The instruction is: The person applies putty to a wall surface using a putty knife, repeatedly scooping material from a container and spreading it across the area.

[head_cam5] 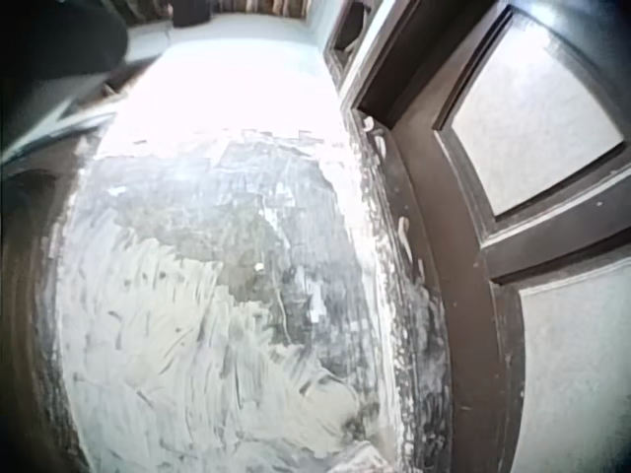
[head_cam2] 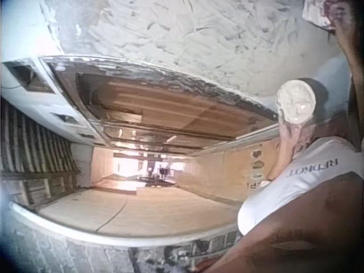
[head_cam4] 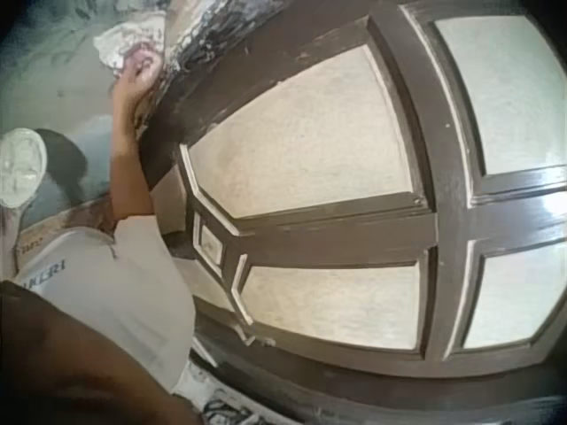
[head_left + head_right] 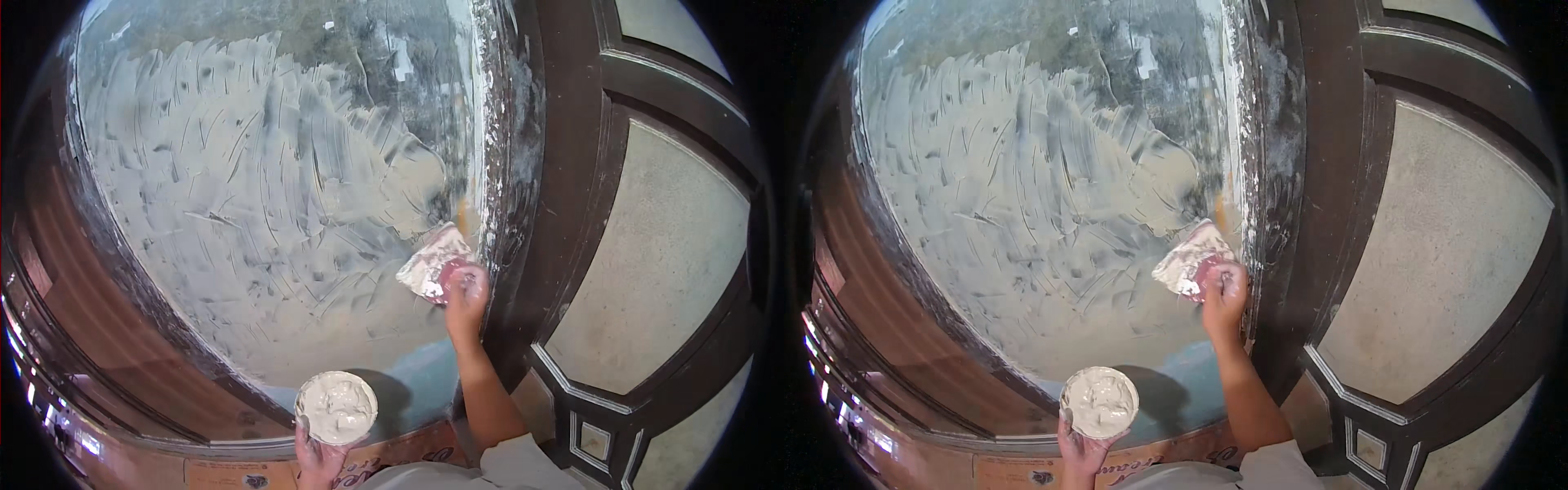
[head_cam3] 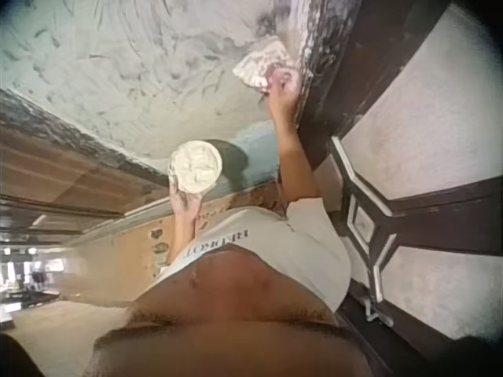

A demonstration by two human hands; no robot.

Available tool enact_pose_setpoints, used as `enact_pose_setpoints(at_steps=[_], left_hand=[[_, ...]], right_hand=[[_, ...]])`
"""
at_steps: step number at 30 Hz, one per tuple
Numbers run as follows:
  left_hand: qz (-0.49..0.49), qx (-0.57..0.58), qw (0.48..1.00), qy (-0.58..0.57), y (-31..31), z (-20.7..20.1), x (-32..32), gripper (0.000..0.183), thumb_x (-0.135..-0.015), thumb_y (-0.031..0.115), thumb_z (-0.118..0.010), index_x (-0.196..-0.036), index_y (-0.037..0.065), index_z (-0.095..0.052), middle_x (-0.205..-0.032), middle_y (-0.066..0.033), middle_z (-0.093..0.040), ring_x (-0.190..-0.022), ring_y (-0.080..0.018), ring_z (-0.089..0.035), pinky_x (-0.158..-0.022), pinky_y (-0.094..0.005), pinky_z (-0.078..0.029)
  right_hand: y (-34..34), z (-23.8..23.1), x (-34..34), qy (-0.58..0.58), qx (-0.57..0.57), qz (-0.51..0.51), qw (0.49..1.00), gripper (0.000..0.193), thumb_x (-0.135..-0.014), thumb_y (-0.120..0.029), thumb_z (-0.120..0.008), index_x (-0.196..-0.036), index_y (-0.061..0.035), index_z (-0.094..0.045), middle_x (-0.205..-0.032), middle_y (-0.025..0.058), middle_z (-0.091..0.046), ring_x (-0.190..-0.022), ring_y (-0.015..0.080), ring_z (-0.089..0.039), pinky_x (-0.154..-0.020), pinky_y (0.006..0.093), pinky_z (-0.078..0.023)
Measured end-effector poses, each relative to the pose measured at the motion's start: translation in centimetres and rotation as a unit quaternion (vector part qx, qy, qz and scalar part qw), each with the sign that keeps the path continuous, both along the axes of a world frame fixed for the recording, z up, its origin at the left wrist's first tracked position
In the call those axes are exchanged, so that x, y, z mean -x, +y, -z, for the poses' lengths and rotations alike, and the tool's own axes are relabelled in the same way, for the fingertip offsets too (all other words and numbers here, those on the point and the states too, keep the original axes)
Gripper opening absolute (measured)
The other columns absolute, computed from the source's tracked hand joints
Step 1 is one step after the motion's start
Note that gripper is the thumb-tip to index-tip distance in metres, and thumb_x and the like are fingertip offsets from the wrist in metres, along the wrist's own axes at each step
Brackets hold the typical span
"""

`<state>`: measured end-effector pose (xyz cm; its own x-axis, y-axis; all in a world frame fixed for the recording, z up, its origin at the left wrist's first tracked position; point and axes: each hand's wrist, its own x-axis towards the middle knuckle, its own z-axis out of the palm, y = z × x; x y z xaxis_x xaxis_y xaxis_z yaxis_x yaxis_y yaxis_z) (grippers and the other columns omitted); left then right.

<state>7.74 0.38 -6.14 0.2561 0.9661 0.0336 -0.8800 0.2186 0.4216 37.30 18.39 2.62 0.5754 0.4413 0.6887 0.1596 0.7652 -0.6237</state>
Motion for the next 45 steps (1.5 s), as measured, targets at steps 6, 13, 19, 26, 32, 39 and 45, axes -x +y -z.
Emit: enact_pose_setpoints(at_steps=[6, 13, 19, 26, 32, 39, 45], left_hand=[[0.009, 0.004, 1.0, -0.002, 0.0, 0.3, 0.7, 0.079, -0.095, 0.052, -0.051, -0.157, 0.014, -0.019, -0.158, -0.0204, -0.026, -0.14, -0.0475, -0.034, -0.099, -0.0731, -0.042], [0.023, 0.013, 0.999, -0.031, 0.1, 0.6, 1.1, 0.079, -0.096, 0.055, -0.048, -0.157, 0.015, -0.019, -0.16, -0.02, -0.023, -0.141, -0.049, -0.032, -0.099, -0.0754, -0.04], [0.025, -0.008, 0.999, -0.018, 0.4, 0.7, 2.1, 0.08, -0.095, 0.056, -0.048, -0.157, 0.015, -0.019, -0.16, -0.0205, -0.023, -0.14, -0.049, -0.033, -0.098, -0.0752, -0.041], [0.006, -0.01, 0.998, 0.054, 0.7, 0.3, 1.7, 0.083, -0.093, 0.058, -0.049, -0.157, 0.015, -0.019, -0.159, -0.021, -0.026, -0.138, -0.0488, -0.036, -0.095, -0.0753, -0.043], [0.017, 0.015, 1.0, -0.009, 0.2, 1.0, 2.4, 0.083, -0.093, 0.058, -0.049, -0.158, 0.016, -0.018, -0.159, -0.0209, -0.023, -0.14, -0.0496, -0.033, -0.096, -0.0753, -0.042], [0.021, 0.012, 1.0, 0.017, 0.3, 1.4, 2.6, 0.081, -0.095, 0.058, -0.046, -0.157, 0.015, -0.018, -0.16, -0.02, -0.023, -0.141, -0.0484, -0.033, -0.098, -0.0738, -0.042], [0.027, -0.024, 0.998, 0.048, 0.5, 1.0, 1.3, 0.081, -0.095, 0.059, -0.045, -0.158, 0.017, -0.019, -0.16, -0.0192, -0.022, -0.142, -0.0473, -0.03, -0.1, -0.0733, -0.041]], right_hand=[[-1.1, -9.7, 0.2, -0.101, -0.098, 0.036, 0.989, 0.012, -0.097, -0.005, -0.058, -0.108, -0.001, -0.056, -0.098, 0.0054, -0.058, -0.084, 0.0136, -0.056, -0.078, 0.0272, -0.047], [0.0, -11.5, 0.7, -0.095, 0.032, 0.004, 0.995, 0.014, -0.099, -0.01, -0.054, -0.106, -0.0015, -0.062, -0.099, 0.012, -0.067, -0.089, 0.0156, -0.061, -0.079, 0.0303, -0.049], [-2.1, 1.2, -0.4, 0.011, 0.035, 0.019, 0.999, 0.012, -0.096, -0.001, -0.054, -0.106, 0.0025, -0.06, -0.106, 0.0101, -0.063, -0.102, 0.016, -0.057, -0.093, 0.03, -0.045], [-0.6, -12.1, 0.7, -0.106, -0.009, -0.013, 0.994, 0.014, -0.099, -0.008, -0.053, -0.109, -0.0016, -0.061, -0.098, 0.0094, -0.065, -0.091, 0.0148, -0.059, -0.084, 0.0269, -0.046], [-0.7, 1.3, 1.0, -0.011, 0.063, 0.061, 0.996, 0.014, -0.1, -0.01, -0.054, -0.106, 0.0009, -0.061, -0.099, 0.0096, -0.066, -0.094, 0.0173, -0.06, -0.088, 0.0307, -0.047], [-3.5, -0.4, 0.6, -0.029, 0.002, 0.031, 0.999, 0.014, -0.099, -0.005, -0.054, -0.111, -0.0006, -0.061, -0.11, 0.0087, -0.063, -0.103, 0.0155, -0.059, -0.092, 0.0298, -0.046], [0.0, -4.0, -0.2, -0.039, 0.062, 0.063, 0.995, 0.015, -0.099, -0.006, -0.054, -0.111, 0.0019, -0.06, -0.108, 0.0102, -0.064, -0.102, 0.017, -0.059, -0.091, 0.0298, -0.045]])
